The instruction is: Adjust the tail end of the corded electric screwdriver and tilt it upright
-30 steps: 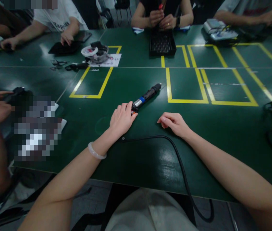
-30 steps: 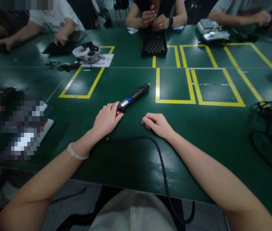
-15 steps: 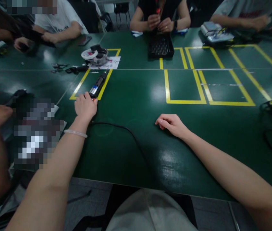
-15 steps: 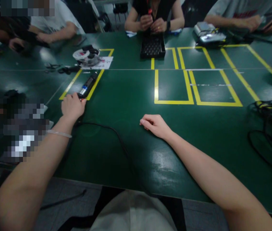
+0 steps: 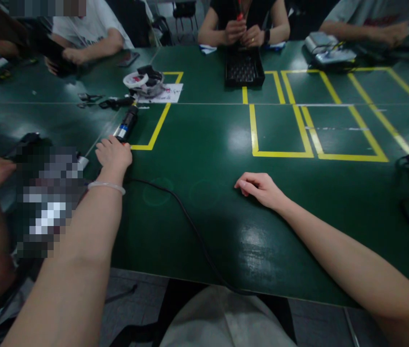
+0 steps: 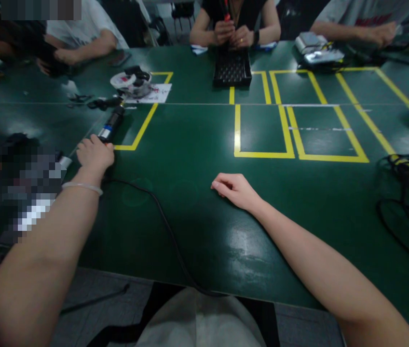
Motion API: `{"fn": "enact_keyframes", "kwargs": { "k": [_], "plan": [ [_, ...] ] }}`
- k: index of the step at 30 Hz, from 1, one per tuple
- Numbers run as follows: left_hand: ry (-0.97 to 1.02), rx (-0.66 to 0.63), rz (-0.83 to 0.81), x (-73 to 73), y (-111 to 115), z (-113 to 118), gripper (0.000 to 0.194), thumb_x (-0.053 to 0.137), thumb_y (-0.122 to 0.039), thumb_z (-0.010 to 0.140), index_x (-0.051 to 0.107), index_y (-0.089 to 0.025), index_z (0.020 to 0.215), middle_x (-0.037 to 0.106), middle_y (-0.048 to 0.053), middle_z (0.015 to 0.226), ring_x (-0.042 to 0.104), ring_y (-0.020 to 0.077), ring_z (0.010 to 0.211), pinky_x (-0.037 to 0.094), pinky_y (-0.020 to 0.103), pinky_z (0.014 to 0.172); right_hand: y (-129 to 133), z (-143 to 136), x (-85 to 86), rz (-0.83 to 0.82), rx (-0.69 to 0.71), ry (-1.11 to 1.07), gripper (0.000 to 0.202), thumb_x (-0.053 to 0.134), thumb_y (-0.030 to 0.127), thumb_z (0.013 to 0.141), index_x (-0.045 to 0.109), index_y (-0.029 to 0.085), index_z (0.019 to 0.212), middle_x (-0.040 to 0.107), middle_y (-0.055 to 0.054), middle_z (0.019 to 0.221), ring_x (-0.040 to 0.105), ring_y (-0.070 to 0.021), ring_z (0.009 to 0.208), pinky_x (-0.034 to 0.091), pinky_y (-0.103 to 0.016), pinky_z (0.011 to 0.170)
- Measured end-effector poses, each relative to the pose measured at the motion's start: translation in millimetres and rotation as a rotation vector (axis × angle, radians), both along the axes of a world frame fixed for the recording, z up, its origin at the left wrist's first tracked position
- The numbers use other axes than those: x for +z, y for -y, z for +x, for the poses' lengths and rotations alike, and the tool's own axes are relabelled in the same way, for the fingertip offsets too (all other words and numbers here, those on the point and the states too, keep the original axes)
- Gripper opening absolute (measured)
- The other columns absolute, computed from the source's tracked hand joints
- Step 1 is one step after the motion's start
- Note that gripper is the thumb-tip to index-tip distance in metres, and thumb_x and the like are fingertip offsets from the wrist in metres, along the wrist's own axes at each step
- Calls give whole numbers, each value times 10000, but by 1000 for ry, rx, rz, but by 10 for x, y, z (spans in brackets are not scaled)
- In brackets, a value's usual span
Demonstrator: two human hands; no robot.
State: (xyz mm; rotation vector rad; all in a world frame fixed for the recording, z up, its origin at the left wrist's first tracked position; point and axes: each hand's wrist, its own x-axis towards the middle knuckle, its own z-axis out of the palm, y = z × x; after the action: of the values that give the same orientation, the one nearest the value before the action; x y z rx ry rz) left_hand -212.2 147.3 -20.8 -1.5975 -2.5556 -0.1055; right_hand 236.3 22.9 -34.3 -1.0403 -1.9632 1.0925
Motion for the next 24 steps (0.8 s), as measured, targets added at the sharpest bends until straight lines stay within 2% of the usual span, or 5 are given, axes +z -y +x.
{"fn": "enact_keyframes", "kwargs": {
  "k": [6,14,20,24],
  "plan": [
    [-66,-22,-26,2,44,-28,612,306,-478,1068,338,36,1399,432,227,1468,388,325,1267,327,507,1059,-2,-2,-4,2,-1,1,335,536,408,986,719,156,862,624,1,619,558,-127,571,401,-245,583],
    [-69,-32,-17,11,38,-75,797,431,-639,979,398,41,1391,466,304,1430,460,390,1286,374,496,1024,-1,-1,-27,-14,7,-3,325,539,395,986,721,152,868,616,4,621,563,-126,568,407,-243,578],
    [-37,-28,-15,62,98,15,672,329,-521,1045,413,71,1353,500,270,1408,468,336,1246,388,493,1007,-7,-9,-28,-16,9,-13,322,547,400,980,716,152,863,627,1,633,565,-125,574,408,-241,574],
    [-45,-36,21,58,182,117,590,264,-445,1070,430,48,1350,524,247,1389,488,322,1228,412,482,988,-7,-19,-21,-14,10,-12,313,555,394,973,709,154,845,626,1,631,558,-123,571,403,-241,573]
  ]
}}
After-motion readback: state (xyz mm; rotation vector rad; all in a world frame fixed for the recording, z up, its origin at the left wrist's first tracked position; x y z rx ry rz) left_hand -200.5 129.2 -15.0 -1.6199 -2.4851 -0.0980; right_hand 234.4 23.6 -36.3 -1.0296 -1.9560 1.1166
